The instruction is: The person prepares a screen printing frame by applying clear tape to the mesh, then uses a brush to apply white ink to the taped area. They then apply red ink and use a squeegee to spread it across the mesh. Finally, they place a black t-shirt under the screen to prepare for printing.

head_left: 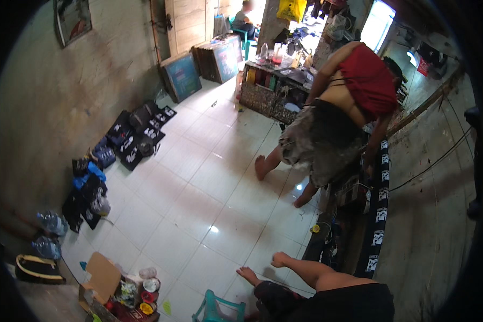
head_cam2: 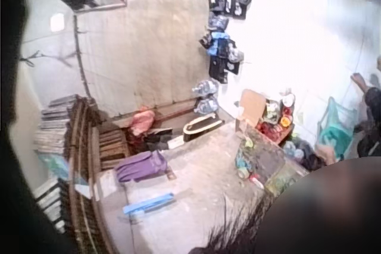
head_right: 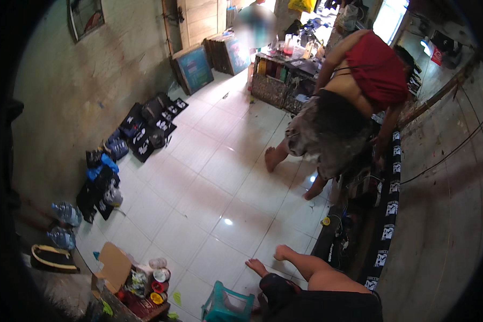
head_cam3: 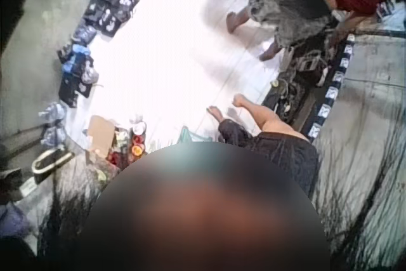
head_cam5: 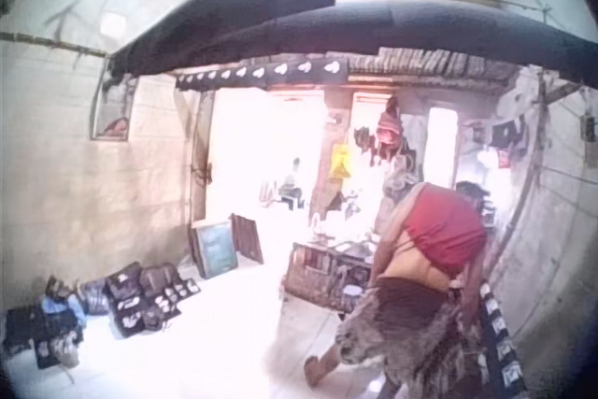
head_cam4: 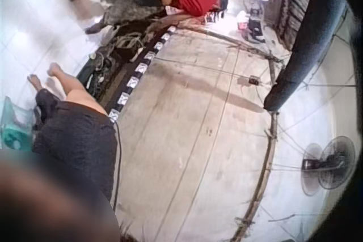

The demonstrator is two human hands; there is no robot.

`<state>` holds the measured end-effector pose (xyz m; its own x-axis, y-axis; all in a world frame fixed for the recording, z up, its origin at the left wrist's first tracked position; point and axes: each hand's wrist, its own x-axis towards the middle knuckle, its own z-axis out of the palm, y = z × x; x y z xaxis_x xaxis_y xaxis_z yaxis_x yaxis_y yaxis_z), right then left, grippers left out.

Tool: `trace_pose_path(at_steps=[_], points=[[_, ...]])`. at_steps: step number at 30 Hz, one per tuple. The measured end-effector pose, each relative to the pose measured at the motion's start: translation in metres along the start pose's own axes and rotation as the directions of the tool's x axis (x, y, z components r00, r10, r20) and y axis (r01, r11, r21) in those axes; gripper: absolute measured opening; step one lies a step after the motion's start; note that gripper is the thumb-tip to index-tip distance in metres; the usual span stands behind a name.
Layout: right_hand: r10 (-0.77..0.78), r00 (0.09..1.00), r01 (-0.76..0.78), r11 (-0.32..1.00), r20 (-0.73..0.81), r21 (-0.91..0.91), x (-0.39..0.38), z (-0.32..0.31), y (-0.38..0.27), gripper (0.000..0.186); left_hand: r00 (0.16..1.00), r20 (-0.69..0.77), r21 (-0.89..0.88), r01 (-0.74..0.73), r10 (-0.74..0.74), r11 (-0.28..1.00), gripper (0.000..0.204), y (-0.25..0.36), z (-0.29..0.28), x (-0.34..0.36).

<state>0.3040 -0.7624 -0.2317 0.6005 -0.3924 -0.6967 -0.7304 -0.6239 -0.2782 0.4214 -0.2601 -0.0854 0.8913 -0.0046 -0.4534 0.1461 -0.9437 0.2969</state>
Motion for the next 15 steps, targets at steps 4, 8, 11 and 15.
trace_pose_path(at_steps=[4,8,11,15], points=[[0.274,0.940,-0.306,0.941,0.205,0.142,-0.021,-0.016,0.038,0.037,0.953,-0.141,-0.223,-0.294,0.267,0.930,0.032,0.094,0.047,0.038],[0.249,0.951,-0.294,0.913,0.185,0.283,-0.007,-0.028,0.010,0.036,0.872,0.192,-0.389,-0.354,0.451,0.850,0.034,0.161,0.044,0.064],[0.023,0.998,-0.009,0.965,-0.050,0.264,0.016,-0.038,-0.026,0.035,0.713,0.403,-0.420,-0.414,0.574,0.808,0.033,0.199,0.002,0.059],[-0.226,0.972,0.237,0.912,-0.073,0.336,0.030,-0.068,-0.064,0.037,0.428,0.688,-0.508,-0.292,0.586,0.810,0.032,0.248,-0.079,0.039]])
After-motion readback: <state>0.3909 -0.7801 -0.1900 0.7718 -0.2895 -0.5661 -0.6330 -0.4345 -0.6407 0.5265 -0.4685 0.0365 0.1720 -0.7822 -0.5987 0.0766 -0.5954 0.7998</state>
